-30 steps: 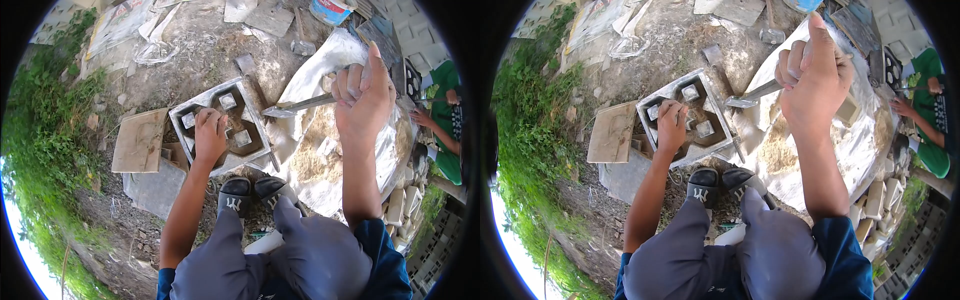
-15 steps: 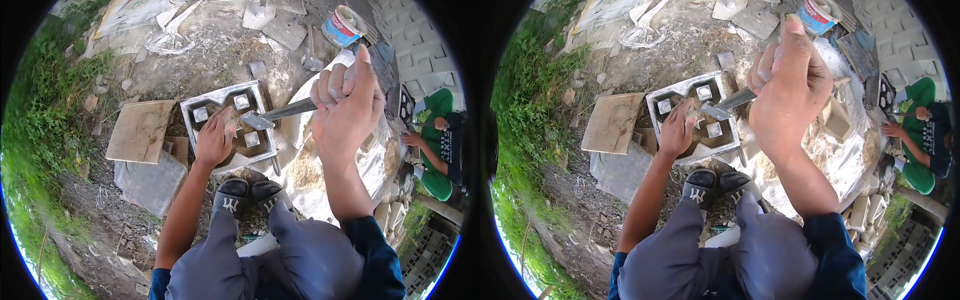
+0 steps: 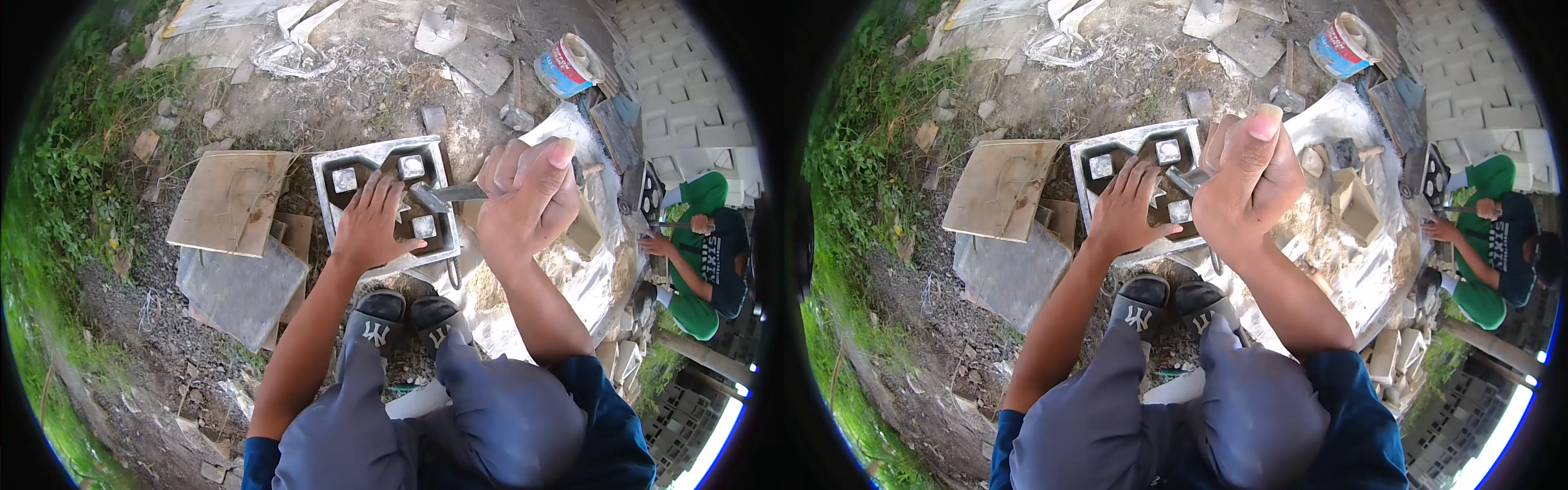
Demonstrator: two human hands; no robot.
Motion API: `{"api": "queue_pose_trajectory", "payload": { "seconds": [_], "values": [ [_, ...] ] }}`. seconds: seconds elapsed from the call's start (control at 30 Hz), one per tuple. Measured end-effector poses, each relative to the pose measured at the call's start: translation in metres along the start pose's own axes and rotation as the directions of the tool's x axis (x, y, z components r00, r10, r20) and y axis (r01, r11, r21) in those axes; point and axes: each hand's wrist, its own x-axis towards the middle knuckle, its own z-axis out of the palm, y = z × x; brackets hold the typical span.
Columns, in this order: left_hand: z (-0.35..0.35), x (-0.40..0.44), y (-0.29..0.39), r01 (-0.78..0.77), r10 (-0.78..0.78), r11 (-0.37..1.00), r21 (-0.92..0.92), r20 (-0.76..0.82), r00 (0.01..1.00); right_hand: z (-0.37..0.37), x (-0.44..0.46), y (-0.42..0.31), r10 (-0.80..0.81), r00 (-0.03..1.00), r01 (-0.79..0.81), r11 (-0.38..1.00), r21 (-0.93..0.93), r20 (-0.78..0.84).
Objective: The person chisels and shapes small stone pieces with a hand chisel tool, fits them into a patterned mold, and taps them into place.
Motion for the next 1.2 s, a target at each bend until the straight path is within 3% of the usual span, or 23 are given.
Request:
{"api": "queue_pose_trajectory", "payload": {
  "seconds": [0.03, 0.07, 0.17, 0.23, 0.3, 0.33, 0.37, 0.43, 0.47, 0.63, 0.67, 0.7, 0.73, 0.77, 0.83, 0.87, 0.9, 1.0, 1.1, 1.2],
  "values": [
    [-0.001, -0.002, 0.001, 0.008, -0.008, 1.0, -0.001, 0.003, 1.0, 0.0, -0.002, -0.001, -0.049, 0.999, 0.049, 0.998, 0.03, 0.011],
    [-0.003, -0.001, 0.002, 0.012, -0.012, 1.0, -0.004, 0.013, 1.0, 0.004, -0.008, 0.016, -0.065, 0.997, 0.07, 0.977, -0.2, 0.033],
    [-0.002, 0.002, 0.003, 0.017, -0.017, 1.0, -0.001, 0.015, 1.0, 0.02, 0.005, 0.014, -0.059, 0.992, 0.086, 0.957, -0.276, 0.108],
    [-0.002, 0.003, 0.003, 0.042, -0.042, 0.999, -0.017, -0.001, 0.999, 0.02, 0.006, 0.002, -0.075, 0.99, 0.099, 0.971, -0.217, 0.118],
    [0.0, -0.002, 0.004, 0.04, -0.04, 0.999, -0.01, -0.005, 0.999, 0.018, 0.001, -0.003, -0.178, 0.984, 0.171, 0.969, -0.179, -0.025],
    [-0.001, 0.0, 0.004, 0.057, -0.057, 0.998, -0.026, -0.015, 0.998, 0.016, -0.002, 0.01, -0.176, 0.984, 0.166, 0.94, -0.297, -0.006],
    [-0.002, 0.001, 0.004, 0.069, -0.07, 0.997, -0.043, -0.017, 0.997, 0.015, -0.001, 0.014, -0.18, 0.984, 0.17, 0.941, -0.293, -0.009],
    [-0.004, 0.004, 0.003, 0.067, -0.067, 0.998, -0.022, -0.013, 0.998, 0.019, 0.004, 0.016, -0.074, 0.996, 0.084, 0.911, -0.404, 0.041],
    [-0.003, 0.002, 0.004, 0.079, -0.079, 0.997, -0.019, -0.007, 0.997, 0.017, 0.004, 0.011, -0.131, 0.99, 0.137, 0.92, -0.367, 0.042],
    [-0.004, 0.001, 0.006, 0.107, -0.107, 0.993, -0.045, 0.003, 0.994, 0.008, 0.016, 0.042, -0.105, 0.993, 0.12, 0.923, -0.365, 0.062],
    [-0.006, 0.002, 0.007, 0.118, -0.118, 0.992, -0.042, 0.017, 0.993, 0.002, 0.031, 0.043, 0.046, 0.959, -0.015, 0.993, -0.113, 0.279],
    [-0.006, 0.001, 0.007, 0.115, -0.114, 0.993, -0.039, 0.019, 0.993, 0.0, 0.04, 0.04, 0.135, 0.85, -0.215, 0.971, 0.102, 0.509],
    [-0.005, -0.001, 0.008, 0.122, -0.122, 0.992, -0.023, 0.016, 0.992, 0.007, 0.046, 0.034, 0.236, 0.789, -0.389, 0.907, 0.164, 0.567],
    [-0.005, 0.001, 0.008, 0.129, -0.129, 0.992, -0.006, 0.004, 0.992, 0.005, 0.046, 0.037, 0.231, 0.791, -0.383, 0.909, 0.163, 0.566],
    [-0.005, 0.002, 0.008, 0.122, -0.122, 0.993, -0.003, 0.003, 0.993, 0.006, 0.047, 0.041, 0.329, 0.632, -0.399, 0.914, -0.069, 0.701],
    [-0.004, 0.002, 0.007, 0.119, -0.119, 0.993, 0.0, 0.011, 0.993, 0.009, 0.044, 0.044, 0.348, 0.697, -0.373, 0.923, -0.098, 0.627],
    [-0.004, 0.002, 0.007, 0.121, -0.121, 0.993, 0.002, 0.009, 0.993, 0.013, 0.042, 0.038, 0.346, 0.696, -0.372, 0.923, -0.096, 0.629],
    [-0.005, 0.001, 0.008, 0.135, -0.135, 0.991, -0.008, 0.021, 0.991, 0.021, 0.048, 0.019, 0.292, 0.889, -0.287, 0.955, -0.067, 0.354],
    [-0.004, 0.001, 0.009, 0.15, -0.152, 0.988, 0.037, 0.058, 0.987, 0.029, 0.057, -0.003, 0.319, 0.916, -0.284, 0.944, -0.167, 0.245],
    [-0.005, 0.002, 0.008, 0.127, -0.128, 0.992, 0.025, 0.029, 0.991, 0.018, 0.043, 0.031, 0.326, 0.916, -0.257, 0.924, -0.282, 0.235]
  ]
}}
